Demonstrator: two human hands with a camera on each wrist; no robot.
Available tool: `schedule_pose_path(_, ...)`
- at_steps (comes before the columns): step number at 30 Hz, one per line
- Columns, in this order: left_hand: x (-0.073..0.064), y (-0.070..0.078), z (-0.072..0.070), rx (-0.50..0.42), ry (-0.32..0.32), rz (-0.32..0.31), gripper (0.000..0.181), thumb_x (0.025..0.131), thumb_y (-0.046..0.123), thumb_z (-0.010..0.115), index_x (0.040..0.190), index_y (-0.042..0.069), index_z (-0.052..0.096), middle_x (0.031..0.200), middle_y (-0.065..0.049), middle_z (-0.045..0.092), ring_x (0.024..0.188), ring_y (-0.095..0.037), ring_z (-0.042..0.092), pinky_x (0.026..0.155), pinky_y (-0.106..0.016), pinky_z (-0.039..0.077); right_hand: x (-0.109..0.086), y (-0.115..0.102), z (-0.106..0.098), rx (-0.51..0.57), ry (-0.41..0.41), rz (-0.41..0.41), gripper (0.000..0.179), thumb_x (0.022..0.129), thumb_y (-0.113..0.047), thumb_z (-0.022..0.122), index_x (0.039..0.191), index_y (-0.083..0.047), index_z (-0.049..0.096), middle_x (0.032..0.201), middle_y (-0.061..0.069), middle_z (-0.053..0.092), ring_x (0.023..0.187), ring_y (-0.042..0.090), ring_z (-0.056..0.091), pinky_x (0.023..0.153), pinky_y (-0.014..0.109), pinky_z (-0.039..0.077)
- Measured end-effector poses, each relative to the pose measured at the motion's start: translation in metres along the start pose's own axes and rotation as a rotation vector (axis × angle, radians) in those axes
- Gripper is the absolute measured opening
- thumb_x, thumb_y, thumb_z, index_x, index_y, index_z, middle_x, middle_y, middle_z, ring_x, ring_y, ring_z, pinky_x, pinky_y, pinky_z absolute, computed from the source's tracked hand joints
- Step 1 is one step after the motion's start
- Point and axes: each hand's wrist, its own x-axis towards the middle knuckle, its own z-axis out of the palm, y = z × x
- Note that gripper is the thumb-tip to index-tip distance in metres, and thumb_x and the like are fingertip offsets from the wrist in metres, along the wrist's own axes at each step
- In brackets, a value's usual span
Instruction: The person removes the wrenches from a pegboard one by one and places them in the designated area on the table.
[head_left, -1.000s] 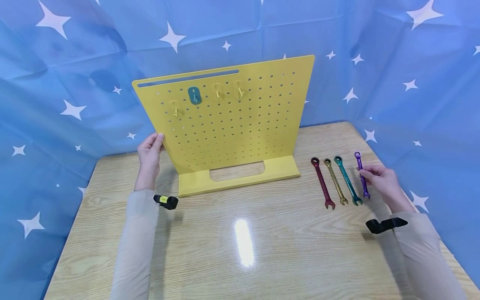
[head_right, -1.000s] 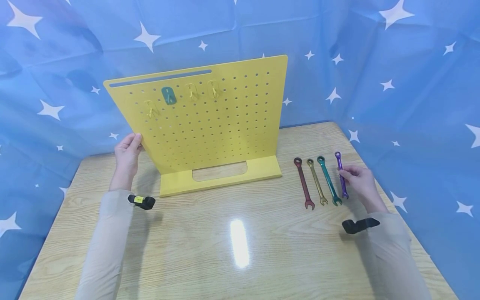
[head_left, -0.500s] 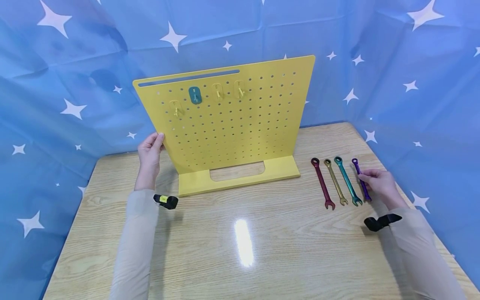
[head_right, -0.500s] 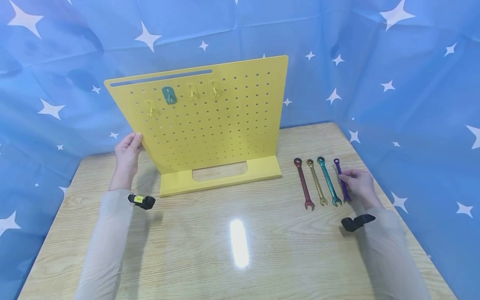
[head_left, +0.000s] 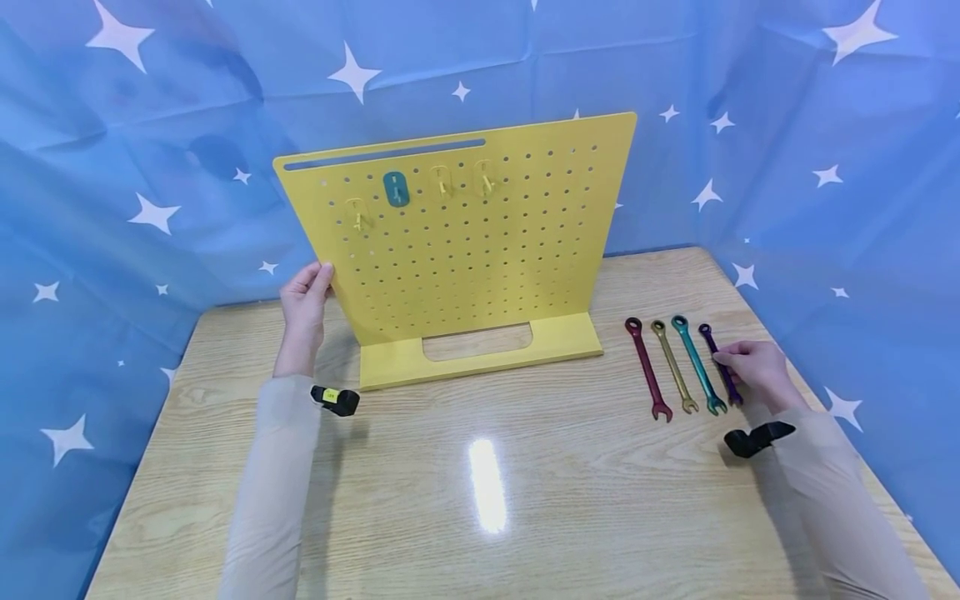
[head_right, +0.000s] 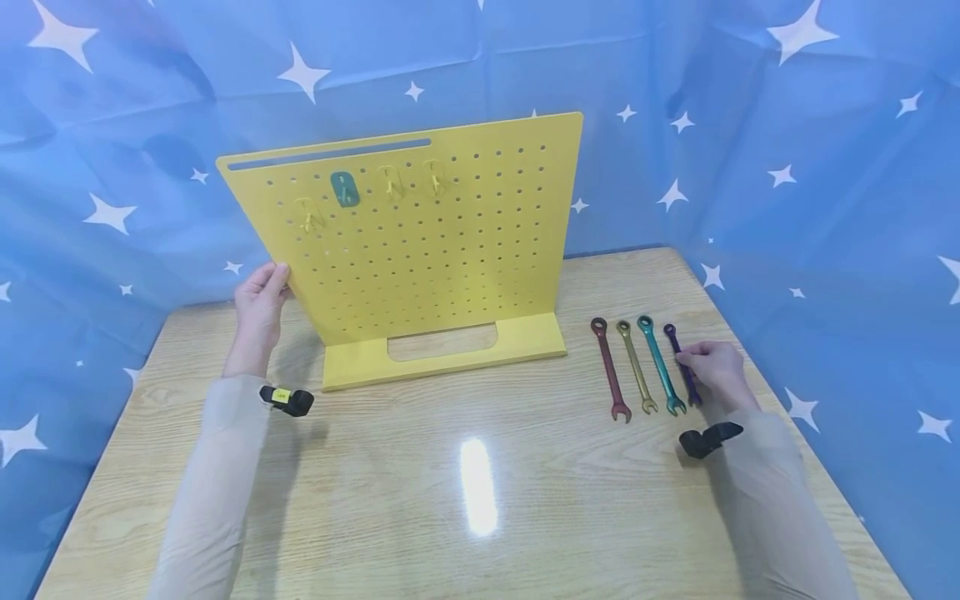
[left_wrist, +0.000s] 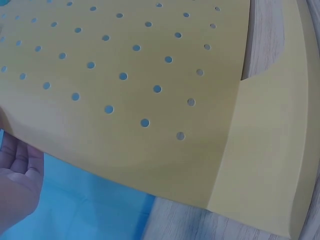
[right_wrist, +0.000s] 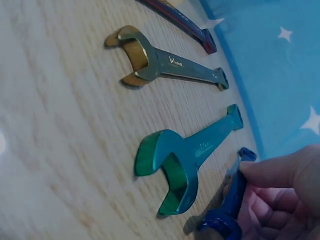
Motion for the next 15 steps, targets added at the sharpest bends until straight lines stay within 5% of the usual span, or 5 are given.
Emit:
schedule_pose_path(9, -0.004, 0.003, 0.003, 0.074, 0.057, -0.014, 0.008, 0.087, 0.009, 0.067, 0.083, 0.015, 0.068, 0.071, 0.004, 0.062, 0.068, -0.009, 0.054, 0.066, -0.017, 0.047, 0.004, -0.005, -0.001, -0.017, 0.005, 0.057, 0.026, 0.089, -0.015, 0.059, 0.096, 0.011, 0.063, 0.066, -0.002, 0.058, 0.058, 0.011, 0.054, 0.052, 0.027, 0.048)
schedule_pose_path(15, -0.014, 0.005, 0.006, 0.171, 0.114, 0.018, 0.007, 0.09, 0.008, 0.063, 0.093, 0.014, 0.062, 0.083, 0.007, 0.061, 0.08, -0.007, 0.057, 0.079, -0.02, 0.049, 0.003, -0.005, -0.002, -0.089, 0.028, 0.058, 0.023, 0.088, -0.014, 0.06, 0.091, 0.009, 0.064, 0.068, 0.0, 0.059, 0.061, 0.013, 0.054, 0.052, 0.026, 0.046)
